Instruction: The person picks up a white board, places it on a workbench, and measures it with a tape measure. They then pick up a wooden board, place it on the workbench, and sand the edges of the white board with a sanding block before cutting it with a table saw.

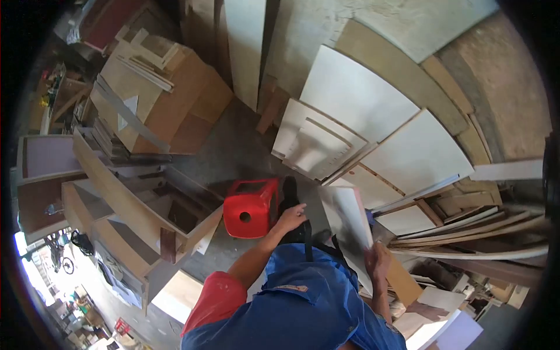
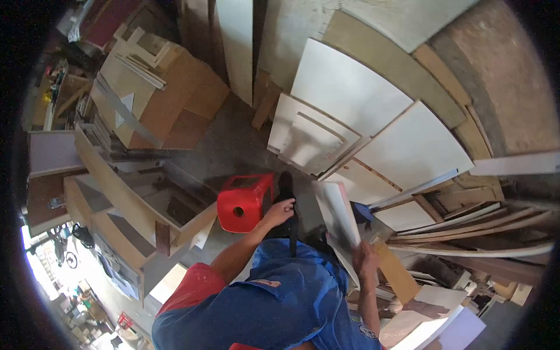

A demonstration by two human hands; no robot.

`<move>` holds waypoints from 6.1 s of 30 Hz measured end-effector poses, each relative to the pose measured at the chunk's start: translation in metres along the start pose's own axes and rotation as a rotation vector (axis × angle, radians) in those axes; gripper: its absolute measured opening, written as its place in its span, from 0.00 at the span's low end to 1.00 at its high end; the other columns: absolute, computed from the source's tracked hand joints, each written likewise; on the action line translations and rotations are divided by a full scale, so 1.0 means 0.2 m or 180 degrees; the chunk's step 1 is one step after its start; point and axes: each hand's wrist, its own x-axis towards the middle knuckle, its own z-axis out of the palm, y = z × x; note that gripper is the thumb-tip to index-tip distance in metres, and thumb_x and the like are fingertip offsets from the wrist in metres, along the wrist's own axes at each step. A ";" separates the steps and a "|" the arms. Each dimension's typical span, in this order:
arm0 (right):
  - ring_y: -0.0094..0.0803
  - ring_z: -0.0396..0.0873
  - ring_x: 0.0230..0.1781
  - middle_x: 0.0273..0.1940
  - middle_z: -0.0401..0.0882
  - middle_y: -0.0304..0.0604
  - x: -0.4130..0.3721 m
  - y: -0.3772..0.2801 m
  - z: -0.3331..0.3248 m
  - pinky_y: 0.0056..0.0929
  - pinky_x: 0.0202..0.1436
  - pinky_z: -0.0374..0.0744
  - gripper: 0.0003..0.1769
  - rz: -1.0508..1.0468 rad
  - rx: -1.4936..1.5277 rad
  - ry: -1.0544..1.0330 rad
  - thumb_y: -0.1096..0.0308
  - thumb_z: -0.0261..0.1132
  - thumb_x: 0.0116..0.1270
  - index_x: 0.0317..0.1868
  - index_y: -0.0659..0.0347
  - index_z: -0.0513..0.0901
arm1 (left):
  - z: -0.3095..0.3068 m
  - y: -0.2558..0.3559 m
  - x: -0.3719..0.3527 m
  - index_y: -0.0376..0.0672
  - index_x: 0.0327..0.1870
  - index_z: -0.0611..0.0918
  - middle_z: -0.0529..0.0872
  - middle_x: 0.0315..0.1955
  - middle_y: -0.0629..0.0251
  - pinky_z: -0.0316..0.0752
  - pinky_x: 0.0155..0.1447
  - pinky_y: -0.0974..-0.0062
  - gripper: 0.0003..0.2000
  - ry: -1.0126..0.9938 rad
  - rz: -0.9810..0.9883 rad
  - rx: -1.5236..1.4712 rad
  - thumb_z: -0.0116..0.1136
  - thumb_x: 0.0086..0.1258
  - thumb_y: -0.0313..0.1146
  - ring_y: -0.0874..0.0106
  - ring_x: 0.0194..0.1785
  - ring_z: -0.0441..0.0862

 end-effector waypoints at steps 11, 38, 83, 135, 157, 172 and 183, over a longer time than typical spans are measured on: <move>0.52 0.80 0.32 0.31 0.80 0.50 0.95 -0.71 0.64 0.46 0.33 0.76 0.12 -0.0897 0.0303 -0.0476 0.62 0.65 0.61 0.36 0.60 0.73 | 0.21 0.36 -0.09 0.31 0.71 0.49 0.70 0.59 0.41 0.68 0.64 0.63 0.46 0.0300 0.0720 -0.0750 0.64 0.58 0.42 0.56 0.61 0.73; 0.47 0.82 0.41 0.41 0.79 0.48 1.65 -0.07 1.35 0.44 0.42 0.81 0.18 -0.0839 -0.1203 -0.1687 0.61 0.65 0.58 0.49 0.57 0.78 | -0.50 -0.04 0.49 0.32 0.53 0.72 0.79 0.45 0.59 0.70 0.55 0.70 0.22 0.2368 -0.0497 -0.2411 0.55 0.53 0.19 0.66 0.48 0.77; 0.52 0.79 0.32 0.34 0.76 0.49 -0.95 0.97 0.44 0.47 0.34 0.78 0.15 0.2134 0.0030 0.0303 0.58 0.67 0.57 0.37 0.59 0.79 | -0.13 -0.87 -0.28 0.48 0.45 0.77 0.80 0.29 0.64 0.74 0.39 0.59 0.15 -0.0811 -0.1465 0.1102 0.48 0.71 0.49 0.62 0.35 0.80; 0.55 0.80 0.40 0.38 0.82 0.54 1.33 2.19 0.11 0.50 0.44 0.76 0.22 0.0445 0.1497 0.1553 0.49 0.53 0.69 0.44 0.63 0.74 | 1.53 -0.25 -1.74 0.40 0.60 0.76 0.84 0.50 0.58 0.77 0.51 0.72 0.20 0.1872 -0.1589 0.0172 0.54 0.66 0.33 0.68 0.50 0.82; 0.17 0.62 0.23 0.22 0.64 0.29 0.25 -1.31 -0.21 0.21 0.25 0.63 0.17 -0.2474 0.3794 0.1222 0.60 0.57 0.72 0.25 0.57 0.69 | 1.48 -1.68 -2.50 0.46 0.68 0.64 0.78 0.56 0.53 0.76 0.50 0.57 0.25 0.3607 -0.1907 -0.4490 0.50 0.70 0.35 0.61 0.54 0.80; 0.54 0.78 0.51 0.43 0.82 0.61 1.60 -2.68 1.13 0.42 0.53 0.74 0.28 -0.2310 0.0706 -0.0466 0.47 0.54 0.68 0.44 0.69 0.83 | 2.12 -1.24 -2.38 0.45 0.54 0.80 0.82 0.50 0.55 0.75 0.51 0.63 0.17 0.3800 -0.2397 -0.1546 0.47 0.68 0.39 0.59 0.53 0.80; 0.47 0.75 0.57 0.57 0.76 0.55 1.49 -2.58 1.87 0.36 0.59 0.73 0.21 -0.3943 0.1073 -0.0200 0.61 0.55 0.71 0.57 0.67 0.76 | 1.66 -0.76 -1.96 0.49 0.59 0.76 0.82 0.36 0.68 0.74 0.31 0.70 0.22 0.5899 -0.2609 -0.6720 0.58 0.61 0.29 0.77 0.29 0.78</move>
